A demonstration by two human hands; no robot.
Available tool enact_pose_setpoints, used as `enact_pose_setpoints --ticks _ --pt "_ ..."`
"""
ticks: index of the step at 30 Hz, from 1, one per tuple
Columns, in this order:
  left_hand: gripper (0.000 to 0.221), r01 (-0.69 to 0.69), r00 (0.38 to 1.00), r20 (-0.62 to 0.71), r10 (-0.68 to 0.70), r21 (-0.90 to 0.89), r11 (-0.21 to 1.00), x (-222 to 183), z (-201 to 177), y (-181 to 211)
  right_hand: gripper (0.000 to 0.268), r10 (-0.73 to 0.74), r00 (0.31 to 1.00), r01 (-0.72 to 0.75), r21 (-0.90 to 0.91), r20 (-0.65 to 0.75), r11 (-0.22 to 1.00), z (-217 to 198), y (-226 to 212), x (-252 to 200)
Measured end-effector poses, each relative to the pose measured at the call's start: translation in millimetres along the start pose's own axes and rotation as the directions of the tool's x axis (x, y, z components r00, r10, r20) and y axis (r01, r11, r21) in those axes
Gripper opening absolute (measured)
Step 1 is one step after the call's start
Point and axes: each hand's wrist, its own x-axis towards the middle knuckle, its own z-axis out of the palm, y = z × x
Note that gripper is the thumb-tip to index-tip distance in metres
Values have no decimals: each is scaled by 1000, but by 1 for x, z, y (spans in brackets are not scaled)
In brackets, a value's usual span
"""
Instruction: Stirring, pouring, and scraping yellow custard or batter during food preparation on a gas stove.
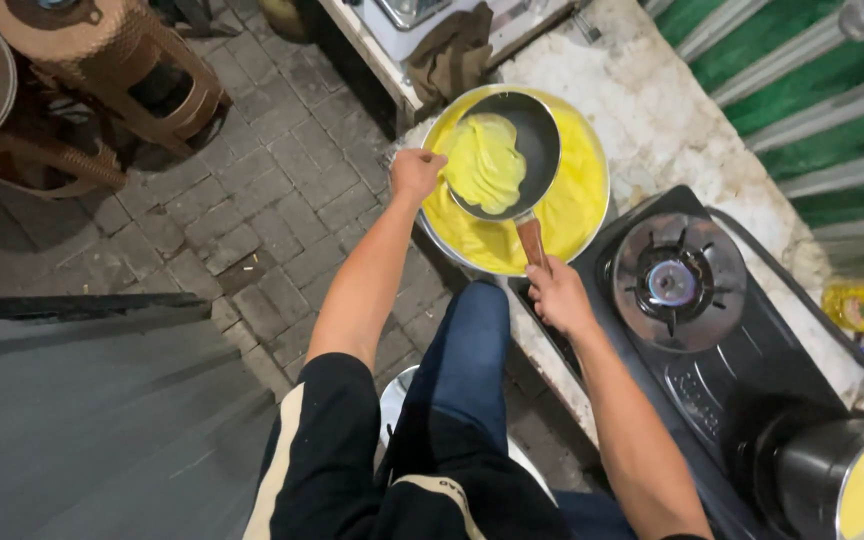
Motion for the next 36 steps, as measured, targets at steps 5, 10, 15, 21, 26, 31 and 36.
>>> enact_pose_setpoints --ticks 5,10,15,21,26,31,36 --pt "31 32 999 -29 -32 26 999 -4 -9 14 17 -69 998 70 -87 9 994 2 -9 10" --pt "20 68 996 -65 -61 106 992 6 -6 -5 19 -78 997 78 -150 8 986 3 -14 3" --pt "16 119 982 -165 -95 142 983 -5 -14 -3 27 -131 991 131 -396 29 909 -6 -8 9" --pt "10 140 975 -199 -102 188 972 -1 -15 -15 31 -106 993 115 -536 47 836 -11 -16 11" --pt "46 144 968 -219 -121 95 985 -27 -29 13 32 -108 993 113 -534 41 838 -11 -21 12" --pt "19 -248 873 -334 356 325 913 -45 -27 4 34 -98 994 110 -552 51 827 -11 -28 9" --pt "7 -392 837 -176 517 465 793 -35 4 -36 31 -99 993 121 -562 70 818 -10 -38 0"
